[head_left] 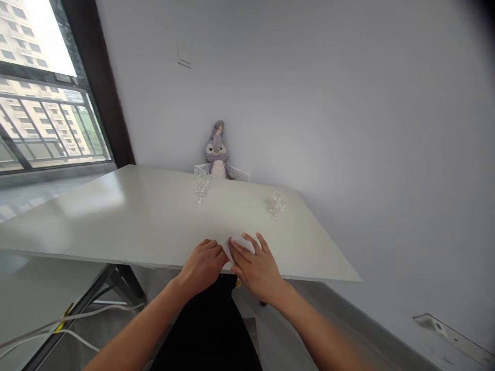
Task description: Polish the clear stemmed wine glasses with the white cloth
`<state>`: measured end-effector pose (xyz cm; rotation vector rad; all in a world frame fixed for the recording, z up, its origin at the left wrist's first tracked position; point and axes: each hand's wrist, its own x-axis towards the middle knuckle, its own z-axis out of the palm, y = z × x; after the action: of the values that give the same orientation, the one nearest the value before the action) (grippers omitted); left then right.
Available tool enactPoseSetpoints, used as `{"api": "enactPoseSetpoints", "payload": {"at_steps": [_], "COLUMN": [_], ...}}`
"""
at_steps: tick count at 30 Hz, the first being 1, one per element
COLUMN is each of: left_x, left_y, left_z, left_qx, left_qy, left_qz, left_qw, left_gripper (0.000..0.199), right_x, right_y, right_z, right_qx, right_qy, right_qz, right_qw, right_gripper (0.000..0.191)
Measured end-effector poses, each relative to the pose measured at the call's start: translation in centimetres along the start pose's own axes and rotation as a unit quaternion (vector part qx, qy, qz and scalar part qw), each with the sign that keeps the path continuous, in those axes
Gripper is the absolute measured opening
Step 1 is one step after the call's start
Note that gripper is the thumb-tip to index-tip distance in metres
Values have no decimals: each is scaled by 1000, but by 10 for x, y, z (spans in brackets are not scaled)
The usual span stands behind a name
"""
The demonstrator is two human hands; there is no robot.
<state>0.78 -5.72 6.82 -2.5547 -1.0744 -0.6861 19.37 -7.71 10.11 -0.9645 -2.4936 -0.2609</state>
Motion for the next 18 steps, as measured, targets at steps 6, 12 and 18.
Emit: {"api": "enactPoseSetpoints", "payload": {"at_steps": [6,12,18], "left_x": [-7,-11,-10], "left_y": [-2,6,35], "left_z": [0,8,26], "left_qx": [18,9,-60], "left_qy": [57,59,108], "left_qz": [58,-12,-155], "left_qw": [997,998,980], "left_gripper": [23,27,29], "right_x": [16,11,10], "right_y": [28,45,4], "right_z": [-11,10,27], "right_qx": [284,685,785], "right_qy": [-45,40,246], "right_qz": [168,394,379], "right_qw": [943,612,424], "right_gripper": [37,41,53]}}
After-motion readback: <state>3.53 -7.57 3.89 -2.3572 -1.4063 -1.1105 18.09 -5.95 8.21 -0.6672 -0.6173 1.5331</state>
